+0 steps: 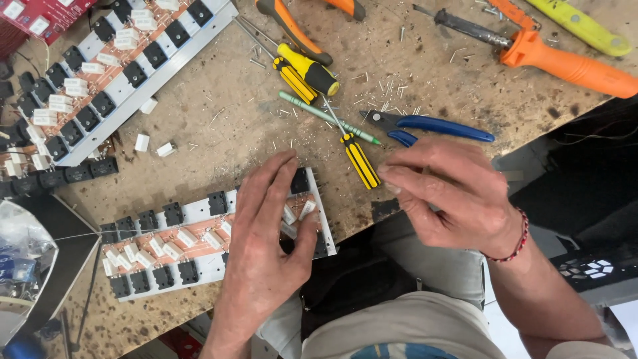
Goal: Soldering and trimming resistors on a heatsink and circuit board assembly
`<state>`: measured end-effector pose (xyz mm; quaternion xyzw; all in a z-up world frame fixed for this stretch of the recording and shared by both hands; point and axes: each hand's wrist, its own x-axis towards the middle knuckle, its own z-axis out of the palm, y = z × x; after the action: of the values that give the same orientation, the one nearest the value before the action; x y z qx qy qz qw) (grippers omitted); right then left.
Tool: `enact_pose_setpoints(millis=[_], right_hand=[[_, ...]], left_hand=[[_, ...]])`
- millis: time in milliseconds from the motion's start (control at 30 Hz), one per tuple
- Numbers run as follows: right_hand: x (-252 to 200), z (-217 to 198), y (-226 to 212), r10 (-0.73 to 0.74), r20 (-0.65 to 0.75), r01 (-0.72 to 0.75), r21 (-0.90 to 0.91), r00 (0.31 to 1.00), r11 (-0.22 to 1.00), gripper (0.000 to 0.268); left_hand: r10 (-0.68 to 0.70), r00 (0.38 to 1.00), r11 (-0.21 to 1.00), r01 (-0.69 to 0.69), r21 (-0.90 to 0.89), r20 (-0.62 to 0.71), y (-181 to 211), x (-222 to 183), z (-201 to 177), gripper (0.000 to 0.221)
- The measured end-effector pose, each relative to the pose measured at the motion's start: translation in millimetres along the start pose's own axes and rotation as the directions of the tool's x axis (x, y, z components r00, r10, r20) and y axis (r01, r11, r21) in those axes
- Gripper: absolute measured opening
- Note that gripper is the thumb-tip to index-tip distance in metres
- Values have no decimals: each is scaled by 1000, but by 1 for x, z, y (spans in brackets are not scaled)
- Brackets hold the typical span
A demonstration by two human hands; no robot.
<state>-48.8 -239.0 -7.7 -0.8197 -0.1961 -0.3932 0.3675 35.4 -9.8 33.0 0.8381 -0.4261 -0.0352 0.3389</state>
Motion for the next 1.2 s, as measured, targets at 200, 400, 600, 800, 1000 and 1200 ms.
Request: enact_pose_setpoints(millis=[200,400,600,800,1000,1200], right_hand=[[-11,-9,-2,54,-37,-55,-49,998,997,13],[-22,-15,-1,72,-61,-78,-102,996,992,7],[-37,-23,-1,70,-99,-83,-138,993,987,10],[-37,-20,-7,113,-103,-128,-161,988,979,8],[-9,4,-21,65,-24,-65,0,998,998,8],[-10,12,-26,60,35,-62,52,998,997,14]], left_hand=[[19,1000,983,-21,-185,-14,2,-5,-11,41],[152,966,986,-163,-38,-209,-3,-18,-7,27],[242,954,970,-239,39,-177,1,-29,-12,35],[155,926,988,-142,64,-345,-12,-43,0,27],[203,919,974,-154,167,-337,4,-42,12,19],[247,899,957,-167,239,-361,5,-50,22,21]])
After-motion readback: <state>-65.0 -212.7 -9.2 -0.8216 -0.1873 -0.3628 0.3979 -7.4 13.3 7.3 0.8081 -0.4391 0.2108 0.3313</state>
